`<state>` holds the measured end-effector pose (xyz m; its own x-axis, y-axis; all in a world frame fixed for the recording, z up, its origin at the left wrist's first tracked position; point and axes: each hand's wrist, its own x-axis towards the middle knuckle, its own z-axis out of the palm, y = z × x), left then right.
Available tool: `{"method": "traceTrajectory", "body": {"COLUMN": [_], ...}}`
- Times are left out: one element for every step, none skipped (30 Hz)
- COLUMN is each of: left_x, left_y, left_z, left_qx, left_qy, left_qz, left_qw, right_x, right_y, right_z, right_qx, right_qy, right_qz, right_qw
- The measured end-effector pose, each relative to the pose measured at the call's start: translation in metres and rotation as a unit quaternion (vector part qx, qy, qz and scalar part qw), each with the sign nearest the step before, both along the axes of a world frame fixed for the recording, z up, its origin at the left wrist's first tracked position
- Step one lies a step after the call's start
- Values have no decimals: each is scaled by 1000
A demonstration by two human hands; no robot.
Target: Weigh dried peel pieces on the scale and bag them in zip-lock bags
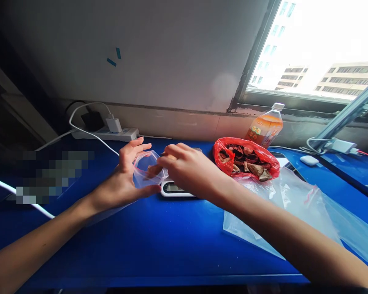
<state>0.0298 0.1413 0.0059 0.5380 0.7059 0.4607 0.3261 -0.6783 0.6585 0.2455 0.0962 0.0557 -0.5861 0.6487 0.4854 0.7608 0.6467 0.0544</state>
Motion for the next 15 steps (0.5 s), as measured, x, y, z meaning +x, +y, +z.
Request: {"method": "traceTrajectory", "body": {"left_x": [0, 1, 1, 2, 2, 2, 2, 2, 1, 1, 1, 1, 1, 1, 1], "left_y": [0, 0, 0, 0, 0, 1, 2, 3, 4, 6, 7, 9, 10, 10, 11], "left_z": [0, 0, 0, 0, 0, 0, 0, 0, -1, -2, -4, -5, -6, -7, -8], "left_qx": [-4, -9, -14, -15, -15, -14, -14, -16, -20, -23, -25, -27, -29, -33, -38], "left_qy": [-2, -3, -3, -3, -1, 4, 11, 18, 23, 25, 25, 24, 23, 25, 27], "left_qz": [-4, -10, -17, -21, -23, -22, -21, -20, -19, -18, -19, -21, -25, -28, -29], "left_qw": [1000, 1000, 1000, 1000, 1000, 1000, 1000, 1000, 999, 999, 999, 999, 999, 999, 998], "right_x": [-6, -10, -13, -14, -15, -15, -14, -14, -13, -13, -12, -11, -11, -11, -11], "right_y": [-3, -3, -2, 2, 6, 11, 15, 19, 22, 24, 25, 26, 26, 25, 25], "right_z": [1, 1, 1, -2, -5, -9, -13, -18, -22, -26, -29, -32, -35, -37, -39], "right_qx": [-26, -53, -75, -90, -96, -94, -86, -73, -59, -46, -36, -24, -13, -2, 9], "right_qy": [3, 15, 36, 60, 81, 96, 99, 91, 80, 69, 58, 47, 31, 8, -18], "right_qz": [29, 49, 57, 58, 57, 59, 65, 76, 91, 104, 113, 118, 122, 128, 136], "right_qw": [999, 997, 995, 992, 990, 989, 989, 990, 991, 991, 991, 992, 992, 992, 991]}}
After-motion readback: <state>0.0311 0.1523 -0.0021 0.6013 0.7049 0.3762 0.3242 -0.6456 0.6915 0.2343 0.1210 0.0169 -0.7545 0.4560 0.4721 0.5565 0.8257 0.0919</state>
